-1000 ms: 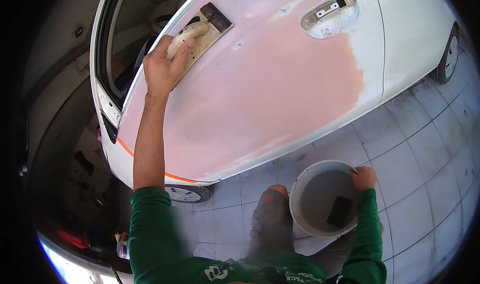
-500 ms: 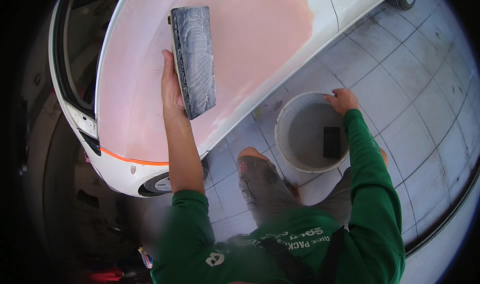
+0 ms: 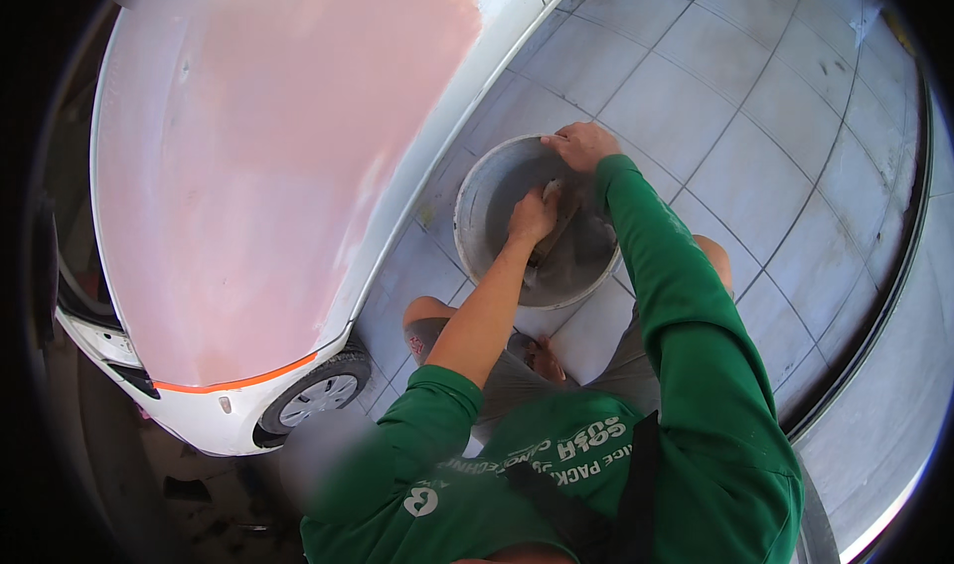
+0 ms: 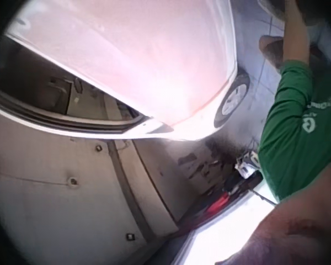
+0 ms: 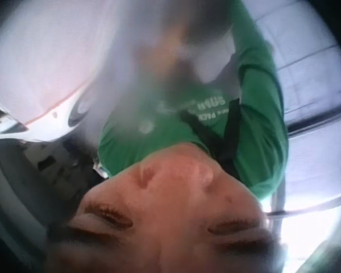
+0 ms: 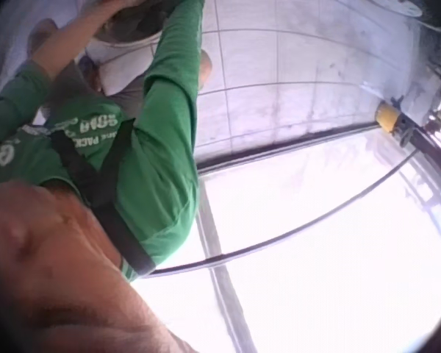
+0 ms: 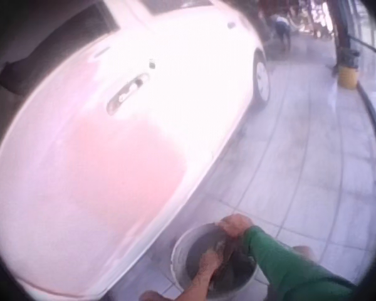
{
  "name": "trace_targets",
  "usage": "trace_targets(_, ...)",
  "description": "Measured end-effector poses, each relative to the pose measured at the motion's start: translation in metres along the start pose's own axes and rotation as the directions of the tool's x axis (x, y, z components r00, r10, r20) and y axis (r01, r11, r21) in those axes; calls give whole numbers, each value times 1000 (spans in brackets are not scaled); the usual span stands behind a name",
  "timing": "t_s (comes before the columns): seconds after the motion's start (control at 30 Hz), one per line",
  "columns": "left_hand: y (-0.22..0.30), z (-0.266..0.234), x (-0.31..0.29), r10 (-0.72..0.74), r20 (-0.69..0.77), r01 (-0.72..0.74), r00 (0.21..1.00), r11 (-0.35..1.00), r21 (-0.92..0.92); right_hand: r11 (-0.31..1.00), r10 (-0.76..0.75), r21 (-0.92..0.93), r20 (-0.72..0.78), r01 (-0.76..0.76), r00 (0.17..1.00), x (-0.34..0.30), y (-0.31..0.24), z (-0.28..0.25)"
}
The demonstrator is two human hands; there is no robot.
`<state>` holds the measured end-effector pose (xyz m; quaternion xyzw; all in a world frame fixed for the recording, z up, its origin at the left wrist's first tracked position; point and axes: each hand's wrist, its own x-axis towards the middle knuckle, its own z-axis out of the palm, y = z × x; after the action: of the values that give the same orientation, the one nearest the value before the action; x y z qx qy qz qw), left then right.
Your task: The person sands the surface of a white car door using a sanding block and water from a bucket. They repeatedly dip the block into the water and wipe the door with a cloth while smoothing the pink primer area.
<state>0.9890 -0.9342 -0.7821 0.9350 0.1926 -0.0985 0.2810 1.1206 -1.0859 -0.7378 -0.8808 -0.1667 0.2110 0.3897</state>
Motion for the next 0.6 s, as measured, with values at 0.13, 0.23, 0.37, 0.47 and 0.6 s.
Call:
trace_targets(0.13, -19, 44, 29, 79, 193, -91, 978, 994, 53, 998, 59, -7, -66, -60, 996, -11, 16, -4)
trace_targets(0.23, -99, 70, 76, 21, 227, -56, 974, 987, 152, 998, 9, -66, 31, -7, 999, -3, -9, 0)
trace_targets(0.37, -49, 30, 79, -226, 397, 63, 889, 921, 384, 997, 10, -72, 25, -9, 1000, -9, -11, -3)
trace_targets(0.47, 10, -7, 72, -355, 513, 2, 782, 824, 566, 997, 70, -21, 22, -69, 997, -20, -4, -12)
trace_targets(0.6, 97, -112, 12, -250, 538, -213, 805, 724, 656, 998, 56, -23, 45, -55, 997, -13, 2, -8)
